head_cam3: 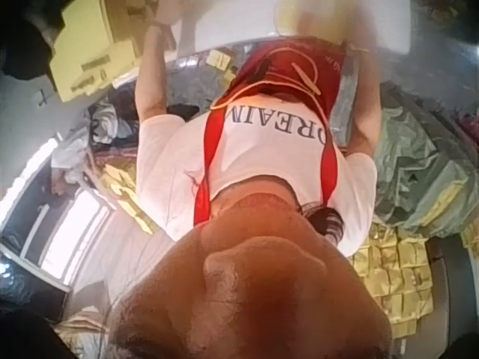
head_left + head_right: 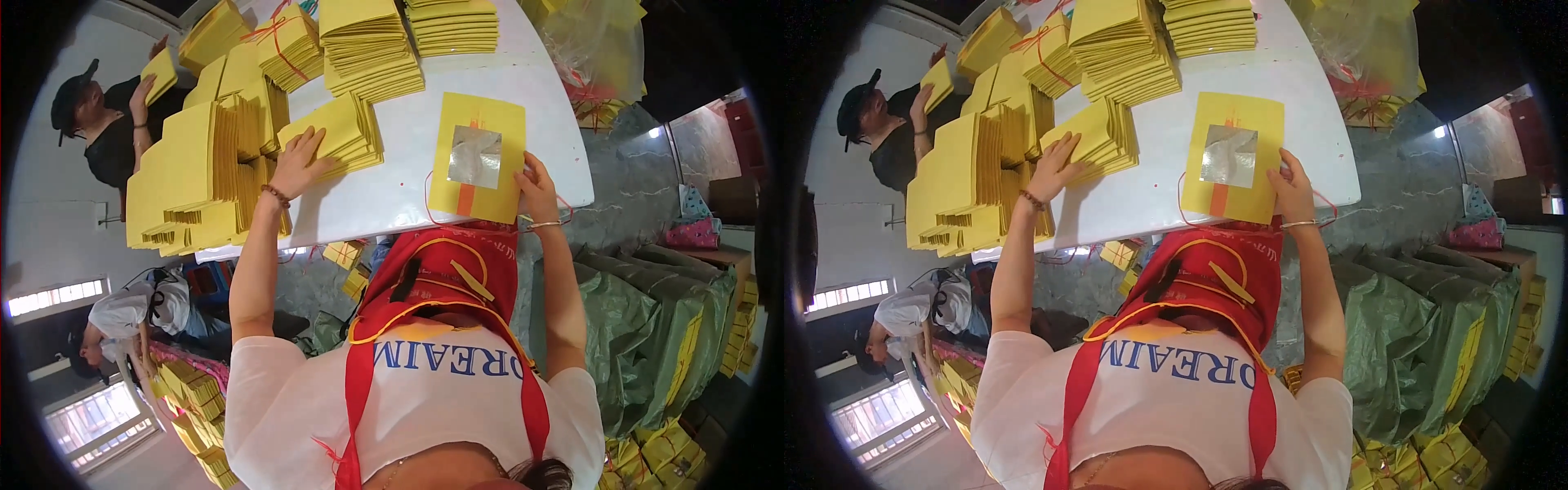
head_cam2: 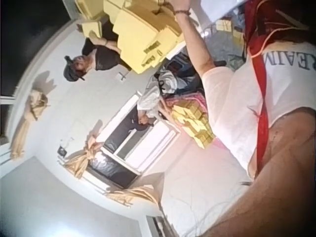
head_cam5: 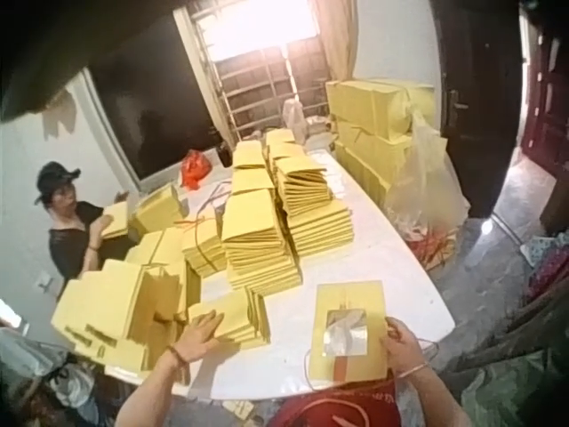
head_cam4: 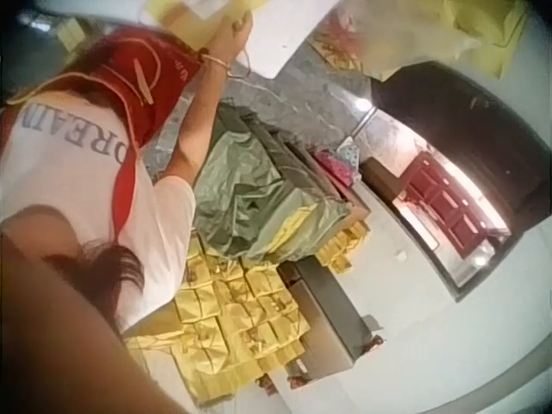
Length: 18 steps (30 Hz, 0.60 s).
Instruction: Folding yellow paper sheets with a silver foil center.
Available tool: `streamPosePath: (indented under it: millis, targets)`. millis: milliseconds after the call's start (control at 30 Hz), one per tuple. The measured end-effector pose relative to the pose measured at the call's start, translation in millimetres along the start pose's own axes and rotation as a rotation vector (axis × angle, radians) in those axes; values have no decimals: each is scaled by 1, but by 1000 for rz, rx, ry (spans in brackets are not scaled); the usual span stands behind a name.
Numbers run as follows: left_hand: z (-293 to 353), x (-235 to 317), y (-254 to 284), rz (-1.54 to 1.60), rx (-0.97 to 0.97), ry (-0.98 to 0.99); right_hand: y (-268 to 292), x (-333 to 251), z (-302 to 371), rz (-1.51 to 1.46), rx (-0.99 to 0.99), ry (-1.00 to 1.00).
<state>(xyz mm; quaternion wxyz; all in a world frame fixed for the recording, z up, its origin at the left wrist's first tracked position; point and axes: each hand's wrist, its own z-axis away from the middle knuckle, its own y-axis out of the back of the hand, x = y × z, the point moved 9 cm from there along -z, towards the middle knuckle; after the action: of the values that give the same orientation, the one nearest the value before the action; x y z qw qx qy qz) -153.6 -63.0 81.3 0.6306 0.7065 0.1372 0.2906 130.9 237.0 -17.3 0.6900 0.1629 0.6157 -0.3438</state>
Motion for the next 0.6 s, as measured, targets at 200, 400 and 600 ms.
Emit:
streamPosePath:
  millis: [200,400,600]
  targets:
    - [4,-62,-14,354,160,175,-80,-66,15,904,110,526]
    - [29,-84,-8,929,531,499,-108,-43,14,948,74,410]
    - [32,-72,-42,1300,187,702,-36,-26,16,761,80,391]
